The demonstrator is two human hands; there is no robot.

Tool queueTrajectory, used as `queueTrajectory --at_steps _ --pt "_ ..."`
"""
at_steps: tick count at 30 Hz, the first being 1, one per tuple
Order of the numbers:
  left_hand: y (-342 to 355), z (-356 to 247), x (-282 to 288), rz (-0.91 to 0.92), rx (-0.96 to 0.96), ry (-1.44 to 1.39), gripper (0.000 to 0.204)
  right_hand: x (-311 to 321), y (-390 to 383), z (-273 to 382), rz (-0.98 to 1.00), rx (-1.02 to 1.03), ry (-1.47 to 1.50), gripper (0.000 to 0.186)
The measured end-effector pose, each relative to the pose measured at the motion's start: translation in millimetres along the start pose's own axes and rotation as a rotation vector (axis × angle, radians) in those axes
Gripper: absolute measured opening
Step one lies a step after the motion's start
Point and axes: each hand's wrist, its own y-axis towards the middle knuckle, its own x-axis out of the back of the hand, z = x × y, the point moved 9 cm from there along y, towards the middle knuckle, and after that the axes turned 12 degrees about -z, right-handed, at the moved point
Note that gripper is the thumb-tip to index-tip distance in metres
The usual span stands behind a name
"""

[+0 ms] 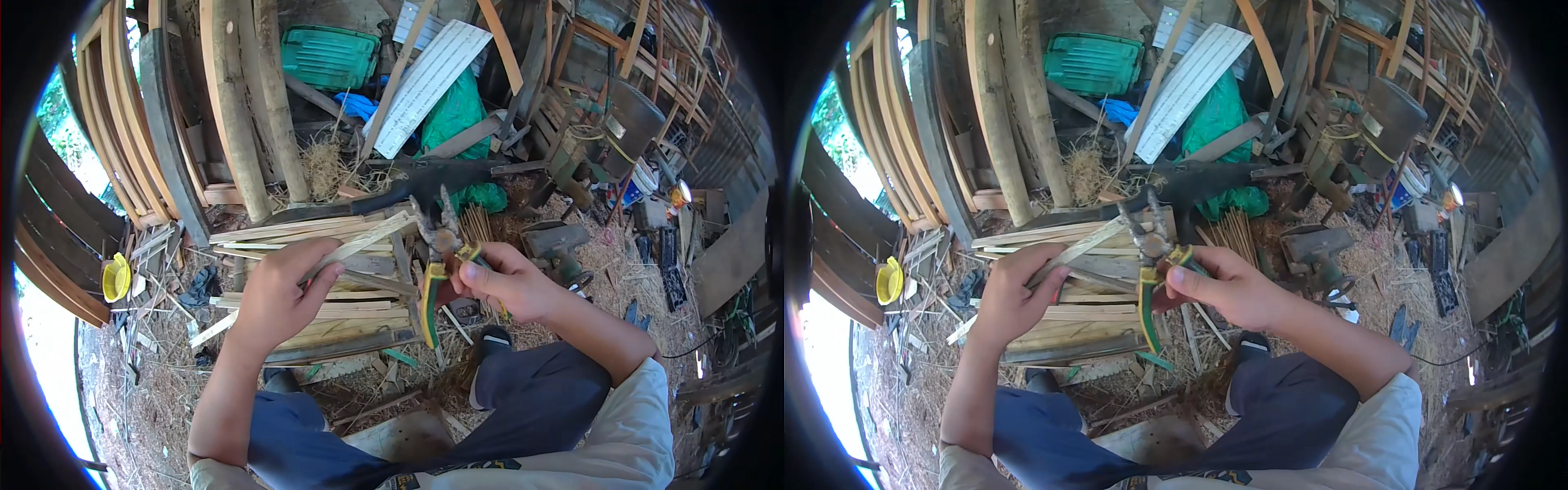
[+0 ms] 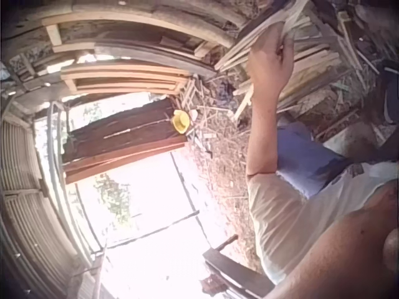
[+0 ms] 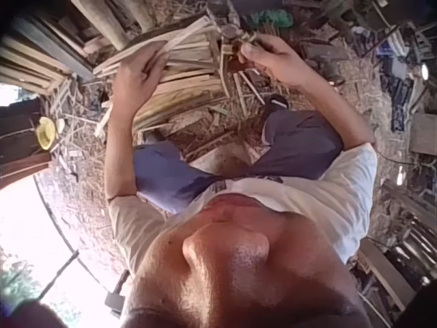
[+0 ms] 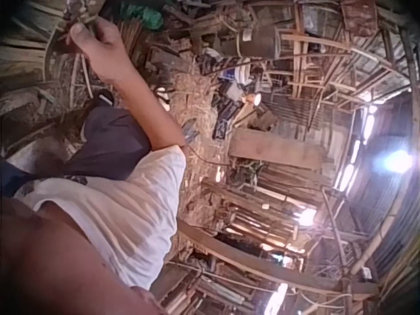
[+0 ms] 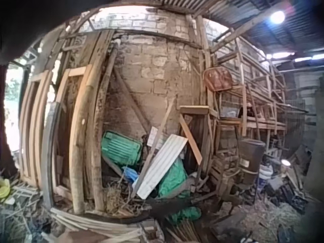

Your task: The person shaves a thin strip of wood using a blade while holding the wood over a stack of other strips on a crate. The person then uses pliers to grip and manipulate the wood strip.

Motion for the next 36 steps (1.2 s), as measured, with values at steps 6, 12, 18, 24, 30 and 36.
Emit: queueTrajectory --at_steps 6,12,18,24,30,36 --pt "-0.3 -9.0 -1.8 0.003 0.03 -0.033 0.025 -10.8 -3.5 8.9 0.1 0.113 -0.173 0.038" --pt "-0.4 -23.1 -1.0 -0.009 -0.055 -0.027 0.027 -10.0 -3.8 11.1 -0.01 0.161 -0.195 0.036" --pt "-4.9 -31.4 7.7 -0.047 -0.085 -0.033 0.026 -11.9 -6.3 16.1 -0.043 0.19 -0.266 0.034" --pt "-7.2 -35.3 10.2 -0.032 -0.077 0.003 0.025 -15.5 -8.0 20.5 -0.01 0.201 -0.323 0.037" --pt "-8.4 -35.3 11.8 -0.05 -0.066 -0.02 0.024 -18.4 -7.1 21.8 -0.006 0.215 -0.305 0.035" --pt "-7.3 -34.2 11.4 -0.033 -0.052 0.0 0.023 -15.2 -6.9 21.4 -0.01 0.206 -0.332 0.035"
